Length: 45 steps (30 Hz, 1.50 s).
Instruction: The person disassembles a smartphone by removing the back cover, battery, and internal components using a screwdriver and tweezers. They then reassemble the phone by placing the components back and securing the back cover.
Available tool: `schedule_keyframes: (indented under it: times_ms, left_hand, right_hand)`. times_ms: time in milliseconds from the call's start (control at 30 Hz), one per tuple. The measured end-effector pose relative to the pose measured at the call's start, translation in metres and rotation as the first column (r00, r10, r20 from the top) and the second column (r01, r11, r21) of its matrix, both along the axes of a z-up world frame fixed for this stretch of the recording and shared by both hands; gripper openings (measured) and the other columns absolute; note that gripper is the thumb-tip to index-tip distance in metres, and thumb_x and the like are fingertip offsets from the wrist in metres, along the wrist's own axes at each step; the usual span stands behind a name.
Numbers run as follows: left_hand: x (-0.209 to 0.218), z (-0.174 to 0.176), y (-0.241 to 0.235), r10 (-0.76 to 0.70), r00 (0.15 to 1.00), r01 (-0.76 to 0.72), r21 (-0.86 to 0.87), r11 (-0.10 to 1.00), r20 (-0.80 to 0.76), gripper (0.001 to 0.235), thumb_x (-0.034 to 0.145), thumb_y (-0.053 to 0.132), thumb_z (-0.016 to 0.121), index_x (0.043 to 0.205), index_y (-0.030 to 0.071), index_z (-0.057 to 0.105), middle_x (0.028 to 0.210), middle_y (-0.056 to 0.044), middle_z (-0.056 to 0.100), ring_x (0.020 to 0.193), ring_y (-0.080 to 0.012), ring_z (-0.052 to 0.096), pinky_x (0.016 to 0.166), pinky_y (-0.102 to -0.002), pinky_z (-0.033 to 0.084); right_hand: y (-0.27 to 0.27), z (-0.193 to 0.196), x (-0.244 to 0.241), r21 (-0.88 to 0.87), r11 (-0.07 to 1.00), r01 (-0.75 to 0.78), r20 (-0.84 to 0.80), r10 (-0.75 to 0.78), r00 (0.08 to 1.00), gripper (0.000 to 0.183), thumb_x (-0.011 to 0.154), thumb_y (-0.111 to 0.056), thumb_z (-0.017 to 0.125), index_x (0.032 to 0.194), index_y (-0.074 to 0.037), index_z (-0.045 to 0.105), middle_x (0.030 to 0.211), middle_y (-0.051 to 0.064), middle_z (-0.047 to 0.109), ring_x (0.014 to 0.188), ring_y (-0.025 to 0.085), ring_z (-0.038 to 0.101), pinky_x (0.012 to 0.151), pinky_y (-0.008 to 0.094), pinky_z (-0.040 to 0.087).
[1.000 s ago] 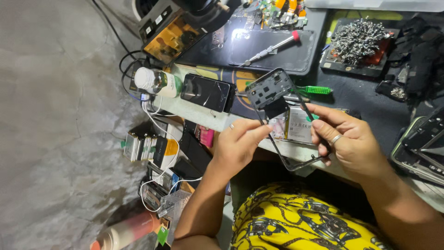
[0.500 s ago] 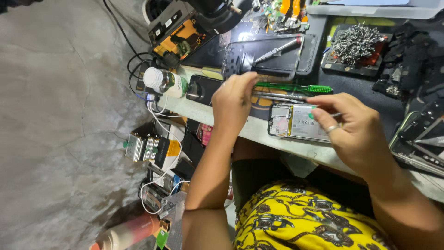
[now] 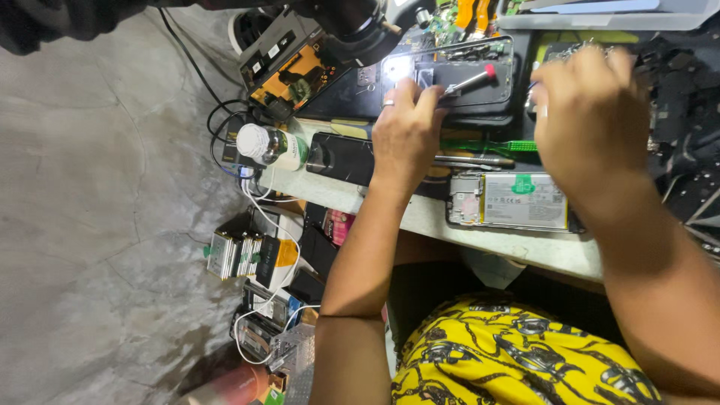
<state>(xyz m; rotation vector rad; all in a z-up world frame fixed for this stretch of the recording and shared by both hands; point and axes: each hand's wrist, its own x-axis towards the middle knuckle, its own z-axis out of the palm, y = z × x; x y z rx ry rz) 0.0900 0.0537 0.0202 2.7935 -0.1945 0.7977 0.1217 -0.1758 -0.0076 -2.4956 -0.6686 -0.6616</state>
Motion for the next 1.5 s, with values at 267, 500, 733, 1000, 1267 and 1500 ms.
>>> schedule_keyframes:
  times_ms: [267,500,733,1000,1267,1500]
  left_hand:
    - [0.001,-0.012,0.007,-0.016,1.0,0.018,-0.113,0.993,0.025,0.011,0.095,0.007,0.067,0.105,0.012,0.069,0.104,-0.008,0.06,0.097,-0.0304,0.067,0.084,-0.041,0.055]
    - [-0.002,-0.018,0.009,-0.046,0.995,0.05,-0.046,0.998,0.084,0.013,0.093,0.005,0.065,0.105,0.01,0.068,0.104,-0.005,0.064,0.095,-0.0271,0.066,0.084,-0.037,0.055]
    - [0.0,-0.006,0.015,-0.109,0.987,0.1,0.082,0.992,0.115,0.019,0.089,0.004,0.065,0.107,0.007,0.069,0.102,-0.005,0.064,0.092,-0.0253,0.064,0.083,-0.037,0.054]
    - [-0.021,0.007,0.025,-0.119,0.991,0.109,0.143,0.984,0.064,0.014,0.091,0.006,0.067,0.105,0.009,0.07,0.099,-0.003,0.061,0.09,-0.0229,0.064,0.076,-0.037,0.05]
    - [-0.014,-0.003,0.026,-0.16,0.985,0.153,0.107,0.982,0.057,0.026,0.091,0.007,0.064,0.115,0.01,0.072,0.107,-0.001,0.064,0.1,-0.0226,0.062,0.09,-0.038,0.048]
    - [-0.015,-0.005,0.032,-0.188,0.98,0.182,0.085,0.98,0.067,0.032,0.091,0.006,0.062,0.121,0.013,0.071,0.116,0.003,0.067,0.104,-0.0213,0.062,0.101,-0.038,0.044]
  right_hand:
    - [0.032,-0.024,0.071,-0.212,0.967,0.138,0.105,-0.118,0.987,0.007,0.088,-0.035,0.08,0.083,-0.03,0.079,0.092,0.001,0.066,0.107,0.028,0.056,0.103,0.051,0.035]
    - [0.02,-0.051,0.09,-0.234,0.971,0.053,0.063,-0.039,0.997,0.007,0.085,-0.03,0.072,0.087,-0.029,0.079,0.093,-0.002,0.064,0.106,0.025,0.054,0.109,0.049,0.032]
    - [0.016,-0.041,0.103,-0.359,0.933,-0.015,0.09,0.051,0.995,0.008,0.086,-0.029,0.071,0.084,-0.026,0.078,0.091,-0.003,0.065,0.102,0.022,0.056,0.109,0.049,0.032]
    - [0.029,-0.019,0.095,-0.499,0.866,0.031,0.228,0.097,0.969,0.015,0.084,-0.033,0.072,0.085,-0.018,0.076,0.095,-0.002,0.068,0.101,0.018,0.06,0.107,0.044,0.035]
    - [0.037,0.0,0.092,-0.548,0.837,0.016,0.212,0.12,0.97,0.018,0.083,-0.036,0.077,0.075,-0.02,0.076,0.089,-0.001,0.069,0.097,0.019,0.065,0.101,0.046,0.037]
    - [0.042,0.004,0.096,-0.63,0.776,0.017,0.235,0.17,0.957,0.013,0.083,-0.031,0.073,0.076,-0.02,0.075,0.09,-0.001,0.069,0.096,0.017,0.066,0.096,0.041,0.04]
